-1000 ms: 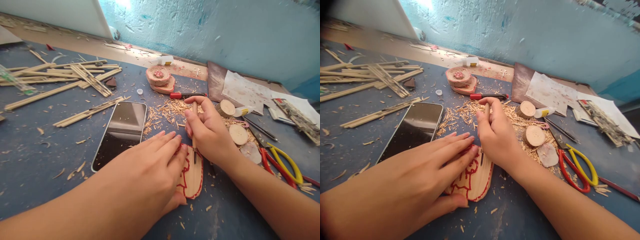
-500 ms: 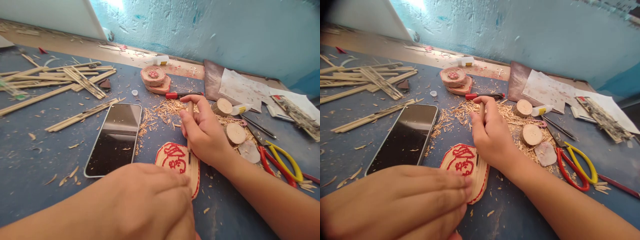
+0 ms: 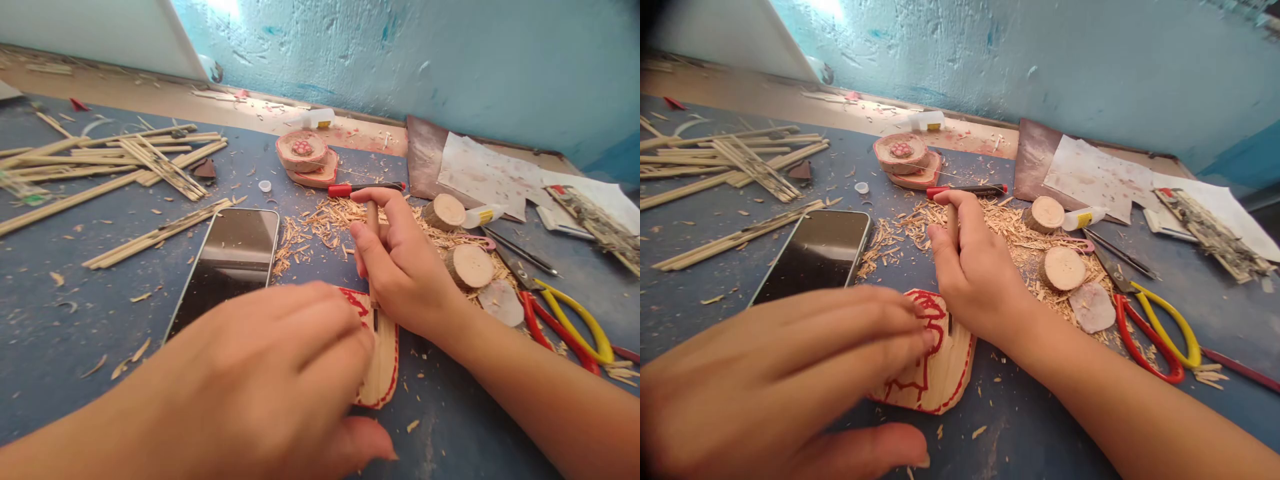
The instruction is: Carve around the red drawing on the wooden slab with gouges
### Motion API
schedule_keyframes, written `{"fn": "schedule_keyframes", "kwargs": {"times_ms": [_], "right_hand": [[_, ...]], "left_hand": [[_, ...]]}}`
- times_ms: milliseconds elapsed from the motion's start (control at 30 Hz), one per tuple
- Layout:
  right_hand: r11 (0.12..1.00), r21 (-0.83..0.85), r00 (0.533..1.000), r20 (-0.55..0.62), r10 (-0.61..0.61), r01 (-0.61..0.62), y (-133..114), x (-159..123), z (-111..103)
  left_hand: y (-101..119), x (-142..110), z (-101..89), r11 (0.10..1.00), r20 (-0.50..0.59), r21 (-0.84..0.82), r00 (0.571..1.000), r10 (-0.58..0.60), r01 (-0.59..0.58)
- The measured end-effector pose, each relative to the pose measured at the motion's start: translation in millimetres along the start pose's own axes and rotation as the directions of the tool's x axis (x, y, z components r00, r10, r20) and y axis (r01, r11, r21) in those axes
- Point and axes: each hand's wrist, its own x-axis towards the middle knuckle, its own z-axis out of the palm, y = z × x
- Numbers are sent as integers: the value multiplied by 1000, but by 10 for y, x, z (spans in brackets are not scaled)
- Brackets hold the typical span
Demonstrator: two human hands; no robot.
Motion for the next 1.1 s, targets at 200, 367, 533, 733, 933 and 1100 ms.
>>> {"fn": "schedule_keyframes", "kwargs": {"times_ms": [200,367,533,733,933,1100], "right_hand": [[990,-99,994,-44,-103,98,-158,-18,-31],[981,-125,987,-42,-155,149,-238,-79,-25],[965,-195,983,-17,-183,176,-261,-129,-46],[947,-211,970,21,-243,242,-275,-117,-63],[922,-251,955,47,-293,296,-294,-137,-44],[907,-294,951,31,-308,303,-296,-150,-33]], "left_hand": [[-79,14,74,956,23,271,993,-118,108],[-62,-57,123,985,129,17,977,-171,170],[-33,-167,268,986,44,91,988,-148,143],[17,-3,215,973,20,195,992,-128,121],[59,74,193,977,26,188,994,-108,101],[82,73,193,979,62,101,981,-182,175]]}}
